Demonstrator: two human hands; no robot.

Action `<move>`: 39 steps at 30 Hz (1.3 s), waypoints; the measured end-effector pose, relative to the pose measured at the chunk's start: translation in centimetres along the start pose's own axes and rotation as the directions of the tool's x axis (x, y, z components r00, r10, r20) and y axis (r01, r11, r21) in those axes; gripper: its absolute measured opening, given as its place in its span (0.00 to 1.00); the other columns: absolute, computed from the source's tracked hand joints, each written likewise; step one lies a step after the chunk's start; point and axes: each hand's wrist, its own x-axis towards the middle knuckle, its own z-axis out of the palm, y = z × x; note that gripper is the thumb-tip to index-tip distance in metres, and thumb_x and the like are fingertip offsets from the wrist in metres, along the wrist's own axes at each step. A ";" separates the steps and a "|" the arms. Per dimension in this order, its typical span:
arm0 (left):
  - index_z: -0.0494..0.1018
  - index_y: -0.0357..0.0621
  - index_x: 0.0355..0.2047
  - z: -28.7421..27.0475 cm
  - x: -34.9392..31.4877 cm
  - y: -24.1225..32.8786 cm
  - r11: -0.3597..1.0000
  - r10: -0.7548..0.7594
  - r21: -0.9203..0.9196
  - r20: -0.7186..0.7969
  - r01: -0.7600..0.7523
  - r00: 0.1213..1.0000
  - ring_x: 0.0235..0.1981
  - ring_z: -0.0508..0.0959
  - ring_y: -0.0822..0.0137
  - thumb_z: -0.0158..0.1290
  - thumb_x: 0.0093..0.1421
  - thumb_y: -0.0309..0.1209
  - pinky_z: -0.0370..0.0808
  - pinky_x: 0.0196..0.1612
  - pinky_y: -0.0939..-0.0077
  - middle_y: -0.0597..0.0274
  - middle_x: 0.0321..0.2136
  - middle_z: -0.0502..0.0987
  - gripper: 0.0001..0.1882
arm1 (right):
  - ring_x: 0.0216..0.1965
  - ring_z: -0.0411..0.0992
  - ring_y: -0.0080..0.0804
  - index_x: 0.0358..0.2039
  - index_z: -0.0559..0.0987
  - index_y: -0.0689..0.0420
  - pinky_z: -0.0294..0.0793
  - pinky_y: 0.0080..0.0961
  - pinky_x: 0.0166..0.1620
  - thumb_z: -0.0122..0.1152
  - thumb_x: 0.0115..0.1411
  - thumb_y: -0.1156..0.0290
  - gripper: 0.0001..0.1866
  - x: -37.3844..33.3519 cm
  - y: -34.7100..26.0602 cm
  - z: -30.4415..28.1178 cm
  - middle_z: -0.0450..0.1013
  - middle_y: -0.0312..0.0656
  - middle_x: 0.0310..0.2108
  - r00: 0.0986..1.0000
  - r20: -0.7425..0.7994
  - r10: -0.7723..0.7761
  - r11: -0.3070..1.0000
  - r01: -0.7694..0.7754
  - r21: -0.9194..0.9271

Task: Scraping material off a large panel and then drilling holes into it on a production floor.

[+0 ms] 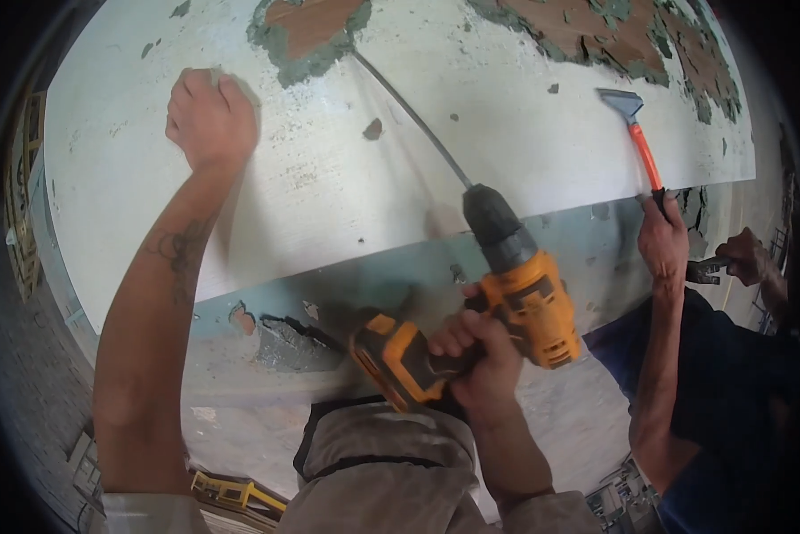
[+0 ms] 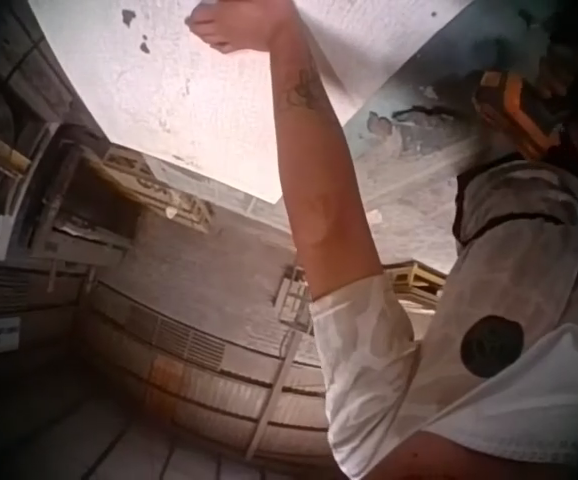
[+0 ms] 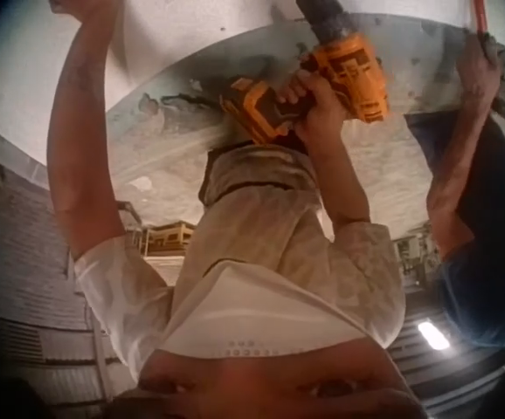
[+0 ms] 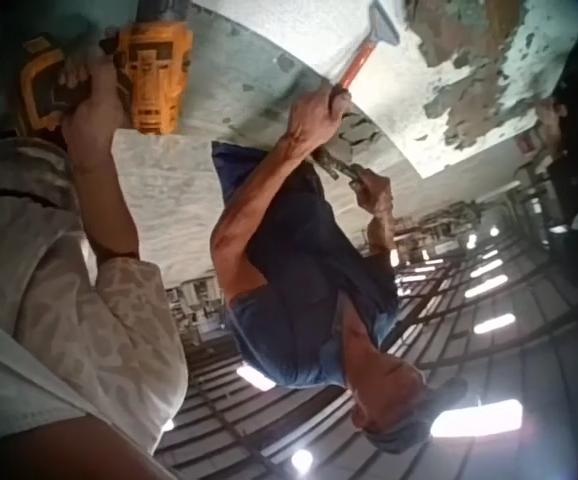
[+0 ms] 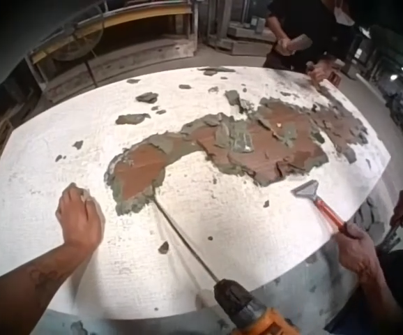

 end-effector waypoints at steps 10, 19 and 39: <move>0.70 0.38 0.53 0.3 0.1 -0.5 0.998 0.060 -0.016 -0.033 -0.060 0.998 0.57 0.71 0.44 0.46 0.68 0.40 0.63 0.63 0.48 0.44 0.54 0.73 0.20 | 0.32 0.64 0.26 0.58 0.68 0.59 0.71 0.32 0.43 0.53 0.70 0.76 0.17 2.9 8.2 -0.9 0.64 0.35 0.28 0.987 0.109 -0.117 0.991 0.110 0.073; 0.71 0.39 0.53 0.0 0.2 -0.7 0.999 0.033 0.015 -0.027 -0.033 0.999 0.56 0.73 0.40 0.46 0.68 0.39 0.68 0.59 0.47 0.42 0.53 0.75 0.20 | 0.31 0.63 0.26 0.56 0.68 0.55 0.68 0.33 0.44 0.54 0.68 0.71 0.17 1.0 6.1 -0.5 0.61 0.33 0.27 0.996 0.085 -0.010 0.997 0.004 0.082; 0.71 0.39 0.54 0.3 1.0 -0.6 1.000 0.022 0.012 -0.020 -0.022 1.000 0.59 0.71 0.42 0.45 0.67 0.41 0.65 0.62 0.44 0.42 0.56 0.73 0.22 | 0.30 0.62 0.22 0.61 0.69 0.56 0.68 0.29 0.40 0.48 0.73 0.74 0.18 2.7 9.8 -0.6 0.62 0.31 0.27 0.985 0.159 -0.062 0.997 0.055 0.045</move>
